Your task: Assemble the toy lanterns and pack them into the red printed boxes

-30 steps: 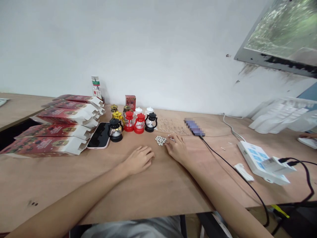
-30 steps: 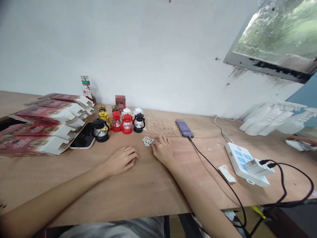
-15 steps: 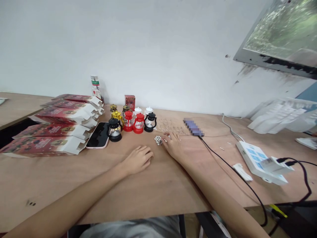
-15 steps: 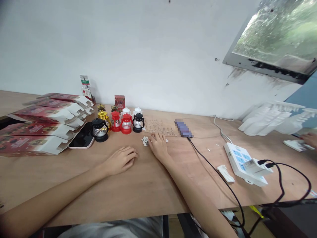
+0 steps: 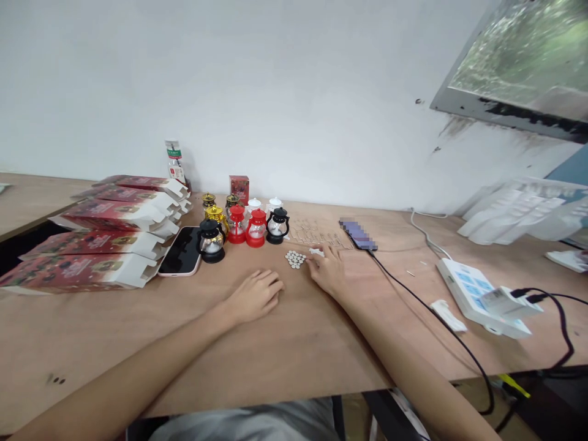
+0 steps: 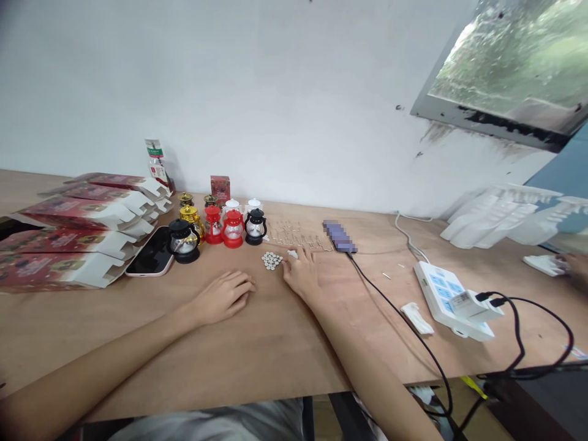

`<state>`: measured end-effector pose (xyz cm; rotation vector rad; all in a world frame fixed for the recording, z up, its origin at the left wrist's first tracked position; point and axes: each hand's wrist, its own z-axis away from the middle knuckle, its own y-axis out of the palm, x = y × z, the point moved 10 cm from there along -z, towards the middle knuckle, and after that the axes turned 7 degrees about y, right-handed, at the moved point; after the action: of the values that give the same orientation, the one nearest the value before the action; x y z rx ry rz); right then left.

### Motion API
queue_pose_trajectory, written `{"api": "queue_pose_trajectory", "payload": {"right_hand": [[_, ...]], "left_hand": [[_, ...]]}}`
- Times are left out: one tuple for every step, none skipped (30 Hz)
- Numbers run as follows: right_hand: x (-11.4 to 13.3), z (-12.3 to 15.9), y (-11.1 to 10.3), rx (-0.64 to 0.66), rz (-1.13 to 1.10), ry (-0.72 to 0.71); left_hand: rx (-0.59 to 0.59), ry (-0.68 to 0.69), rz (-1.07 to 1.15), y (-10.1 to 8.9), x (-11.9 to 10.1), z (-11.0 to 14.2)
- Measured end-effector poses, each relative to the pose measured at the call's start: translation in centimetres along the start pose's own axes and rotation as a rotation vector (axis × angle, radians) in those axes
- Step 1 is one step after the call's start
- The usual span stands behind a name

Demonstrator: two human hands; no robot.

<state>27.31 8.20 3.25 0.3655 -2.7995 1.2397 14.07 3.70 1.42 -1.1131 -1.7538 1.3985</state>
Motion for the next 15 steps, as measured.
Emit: {"api": "queue_pose_trajectory", "payload": {"right_hand": [[0.1, 0.0, 0.0, 0.003, 0.005, -0.003], [0.1, 0.0, 0.1, 0.005, 0.010, -0.004], [0.1, 0.0, 0.2, 0.007, 0.015, -0.002], [0.0, -0.1, 0.3, 0.009, 0.021, 0.001], [0.0, -0.1, 0.5, 0.012, 0.025, 0.004], [-0.1, -0.1, 0.6, 0.012, 0.028, 0.006], [-0.2, -0.1, 0.6, 0.009, 0.027, 0.006], [-0.2, -0.1, 0.5, 0.001, 0.022, 0.004], [-0.2, -0.1, 0.4, -0.008, 0.013, -0.002], [0.0, -0.1, 0.3, -0.018, 0.001, -0.013], [0.2, -0.1, 0.1, -0.026, -0.013, -0.028], [0.4, -0.1, -0.1, -0.030, -0.027, -0.048], [0.7, -0.1, -0.2, -0.028, -0.041, -0.071], [1.0, 0.0, -0.2, -0.020, -0.053, -0.092], [1.2, 0.0, -0.2, -0.011, -0.065, -0.106]], "left_hand": [[0.001, 0.001, 0.000, 0.0, 0.0, 0.0], [0.000, 0.002, -0.001, 0.0, 0.0, 0.0], [-0.004, 0.002, -0.002, 0.0, 0.0, 0.0], [-0.007, 0.003, -0.003, 0.0, 0.0, 0.1], [-0.010, 0.004, -0.001, 0.0, 0.0, 0.1], [-0.012, 0.003, 0.003, 0.0, 0.0, 0.1], [-0.013, 0.002, 0.009, 0.0, 0.0, 0.0], [-0.011, 0.000, 0.016, 0.1, 0.1, 0.0], [-0.008, -0.002, 0.023, 0.1, 0.1, 0.0], [-0.004, -0.004, 0.028, 0.2, 0.1, 0.0], [0.000, -0.006, 0.030, 0.2, 0.1, 0.0], [0.003, -0.008, 0.028, 0.2, 0.2, 0.0], [0.004, -0.008, 0.025, 0.2, 0.1, 0.0], [0.003, -0.009, 0.021, 0.1, 0.1, 0.0], [0.002, -0.009, 0.016, 0.1, 0.1, 0.0]]}}
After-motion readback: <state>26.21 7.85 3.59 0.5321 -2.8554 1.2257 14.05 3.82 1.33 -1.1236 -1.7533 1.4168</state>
